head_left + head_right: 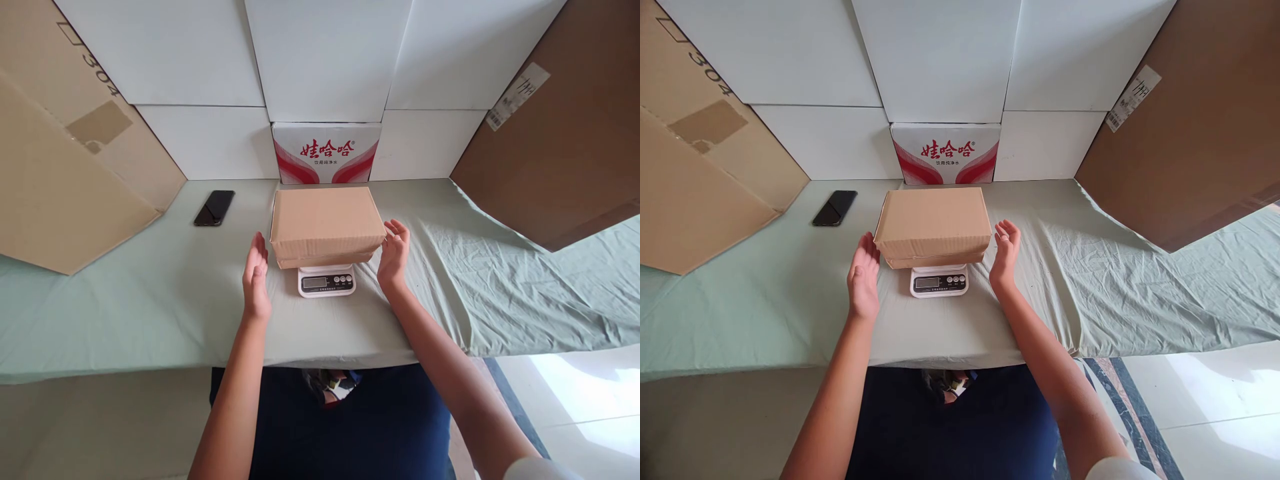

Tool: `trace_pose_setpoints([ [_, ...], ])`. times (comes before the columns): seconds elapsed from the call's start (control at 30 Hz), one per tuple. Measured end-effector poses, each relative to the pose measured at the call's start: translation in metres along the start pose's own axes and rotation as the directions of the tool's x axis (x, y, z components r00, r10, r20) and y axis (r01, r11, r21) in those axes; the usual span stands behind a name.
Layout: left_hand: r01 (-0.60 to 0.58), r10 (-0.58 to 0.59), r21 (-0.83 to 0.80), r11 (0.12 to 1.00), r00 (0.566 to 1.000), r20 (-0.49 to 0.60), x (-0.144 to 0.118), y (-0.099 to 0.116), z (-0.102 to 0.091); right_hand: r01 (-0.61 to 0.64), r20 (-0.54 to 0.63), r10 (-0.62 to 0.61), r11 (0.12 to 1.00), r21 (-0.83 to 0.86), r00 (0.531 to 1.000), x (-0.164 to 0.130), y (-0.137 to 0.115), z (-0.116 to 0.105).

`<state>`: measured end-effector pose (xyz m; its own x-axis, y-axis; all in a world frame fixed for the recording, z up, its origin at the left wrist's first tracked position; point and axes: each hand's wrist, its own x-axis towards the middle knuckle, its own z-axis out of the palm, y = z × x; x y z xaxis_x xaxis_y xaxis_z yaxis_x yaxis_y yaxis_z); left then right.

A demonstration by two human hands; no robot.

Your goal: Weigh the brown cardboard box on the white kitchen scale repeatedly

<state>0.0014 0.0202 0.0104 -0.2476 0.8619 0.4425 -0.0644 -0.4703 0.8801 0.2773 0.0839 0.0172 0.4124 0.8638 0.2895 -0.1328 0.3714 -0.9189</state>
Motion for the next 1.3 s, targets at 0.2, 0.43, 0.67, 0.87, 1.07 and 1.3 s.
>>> trace_pose_setpoints([
  [0.2,0.029,-0.029,0.006,1.0,0.999,0.02,-0.001,-0.002,0.001,0.004,0.027,-0.005,1.0,0.029,1.0,-0.006,-0.005,0.004],
  [0.43,0.101,-0.106,0.061,0.993,0.991,0.078,-0.005,-0.003,0.002,-0.02,0.04,0.021,0.999,-0.04,0.999,-0.022,-0.005,0.012],
  [0.67,0.066,-0.082,0.089,0.994,0.977,0.197,-0.001,0.008,0.012,0.048,0.077,-0.039,0.992,-0.12,0.996,-0.045,-0.017,0.026],
  [0.87,0.018,-0.025,0.066,0.998,0.994,0.108,0.06,0.007,0.022,0.161,0.14,-0.149,0.983,-0.085,0.979,-0.003,-0.019,0.042],
  [1.07,0.143,-0.142,-0.112,0.983,0.99,0.013,0.121,-0.043,0.041,0.155,0.37,-0.151,0.988,0.019,0.917,0.072,0.019,0.063],
  [1.3,0.257,-0.259,-0.1,0.961,0.966,-0.013,0.118,-0.082,0.043,0.119,0.415,-0.069,0.988,-0.094,0.907,0.075,0.049,0.053],
])
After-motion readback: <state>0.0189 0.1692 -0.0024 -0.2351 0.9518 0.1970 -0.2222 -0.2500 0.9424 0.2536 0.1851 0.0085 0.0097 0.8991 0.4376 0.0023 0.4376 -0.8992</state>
